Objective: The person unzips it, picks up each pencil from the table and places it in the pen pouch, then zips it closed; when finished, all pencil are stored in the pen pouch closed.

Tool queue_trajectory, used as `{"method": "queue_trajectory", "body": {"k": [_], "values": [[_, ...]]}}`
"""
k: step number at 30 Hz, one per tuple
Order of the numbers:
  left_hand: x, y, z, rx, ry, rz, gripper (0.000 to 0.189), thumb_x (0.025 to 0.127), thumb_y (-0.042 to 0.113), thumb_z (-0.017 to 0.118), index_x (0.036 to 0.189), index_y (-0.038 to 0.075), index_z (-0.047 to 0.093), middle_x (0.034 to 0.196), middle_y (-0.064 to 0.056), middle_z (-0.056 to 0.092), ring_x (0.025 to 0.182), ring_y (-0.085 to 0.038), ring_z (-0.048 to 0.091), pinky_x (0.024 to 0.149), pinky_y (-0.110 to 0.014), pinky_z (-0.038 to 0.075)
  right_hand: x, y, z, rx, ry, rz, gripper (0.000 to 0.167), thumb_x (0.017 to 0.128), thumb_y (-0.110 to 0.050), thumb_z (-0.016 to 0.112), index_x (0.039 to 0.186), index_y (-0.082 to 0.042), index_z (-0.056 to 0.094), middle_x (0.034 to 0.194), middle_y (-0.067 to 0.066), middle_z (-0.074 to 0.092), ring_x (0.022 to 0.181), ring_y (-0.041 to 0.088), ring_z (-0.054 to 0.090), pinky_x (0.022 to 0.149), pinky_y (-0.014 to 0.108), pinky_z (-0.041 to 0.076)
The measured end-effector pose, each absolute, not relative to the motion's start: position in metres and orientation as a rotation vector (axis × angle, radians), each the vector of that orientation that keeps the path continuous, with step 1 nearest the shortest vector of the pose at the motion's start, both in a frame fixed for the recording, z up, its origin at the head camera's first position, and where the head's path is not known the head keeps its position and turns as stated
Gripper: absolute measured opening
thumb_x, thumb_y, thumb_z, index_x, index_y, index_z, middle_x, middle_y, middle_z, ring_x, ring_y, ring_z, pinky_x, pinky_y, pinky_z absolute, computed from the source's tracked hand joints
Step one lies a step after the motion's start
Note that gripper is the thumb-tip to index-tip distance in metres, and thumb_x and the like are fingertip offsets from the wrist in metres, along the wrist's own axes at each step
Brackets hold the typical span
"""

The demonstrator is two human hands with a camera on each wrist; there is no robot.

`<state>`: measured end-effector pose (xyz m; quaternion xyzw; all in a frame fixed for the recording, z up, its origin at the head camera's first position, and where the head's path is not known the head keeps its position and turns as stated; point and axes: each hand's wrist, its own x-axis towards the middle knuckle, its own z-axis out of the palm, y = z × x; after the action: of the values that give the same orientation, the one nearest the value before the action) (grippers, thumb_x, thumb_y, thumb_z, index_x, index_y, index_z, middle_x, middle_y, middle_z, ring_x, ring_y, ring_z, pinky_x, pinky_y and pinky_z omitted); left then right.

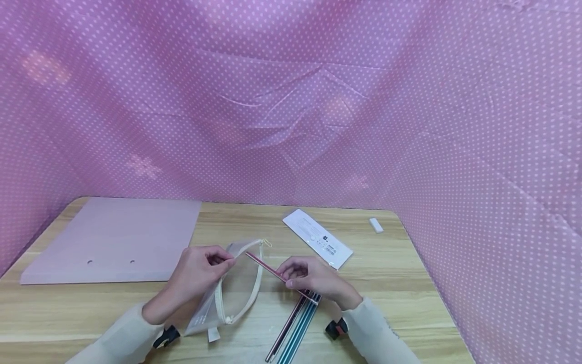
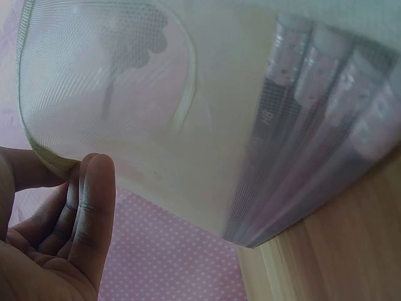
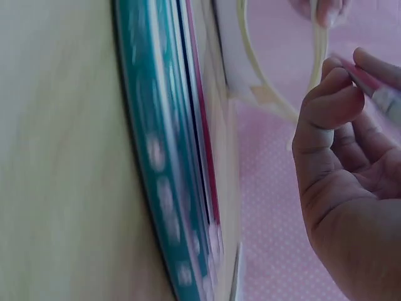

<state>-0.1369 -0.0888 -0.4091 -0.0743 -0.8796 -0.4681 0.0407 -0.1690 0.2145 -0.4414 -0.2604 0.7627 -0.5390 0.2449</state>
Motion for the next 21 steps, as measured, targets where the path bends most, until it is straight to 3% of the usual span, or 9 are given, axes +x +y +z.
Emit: {"method": "queue_trajectory", "body": {"k": [6, 14, 21], "values": [[-0.137, -0.09, -0.408, -0.24, -2.697, -1.411, 0.006, 0.084, 0.017, 0.08, 0.084, 0.012, 0.077, 0.074, 0.002, 0.075, 0.052, -0.007, 0.054, 0.047, -0.02, 0.042, -0.164, 0.198, -0.442, -0.602, 2.056, -1.491, 0.036, 0.087, -0.005, 0.069, 0.123, 0.0, 0.066, 0.104, 0.03, 0.068, 0.084, 0.008, 0.067, 0.074, 0.02, 0.055], [-0.137, -0.091, -0.409, -0.249, -2.685, -1.411, 0.005, 0.084, 0.016, 0.08, 0.084, 0.012, 0.078, 0.073, 0.003, 0.075, 0.049, -0.006, 0.05, 0.045, -0.02, 0.04, -0.163, 0.181, -0.445, -0.435, 1.869, -1.694, 0.039, 0.089, 0.002, 0.065, 0.125, 0.013, 0.058, 0.096, 0.002, 0.07, 0.084, 0.007, 0.066, 0.074, 0.018, 0.056], [-0.136, -0.091, -0.408, -0.245, -2.683, -1.402, 0.005, 0.084, 0.017, 0.08, 0.084, 0.012, 0.078, 0.075, 0.002, 0.076, 0.052, -0.006, 0.055, 0.047, -0.02, 0.044, -0.158, 0.164, -0.445, -0.342, 1.629, -1.816, 0.049, 0.093, 0.001, 0.061, 0.137, 0.017, 0.044, 0.095, -0.002, 0.073, 0.083, 0.007, 0.068, 0.068, 0.018, 0.056]]}}
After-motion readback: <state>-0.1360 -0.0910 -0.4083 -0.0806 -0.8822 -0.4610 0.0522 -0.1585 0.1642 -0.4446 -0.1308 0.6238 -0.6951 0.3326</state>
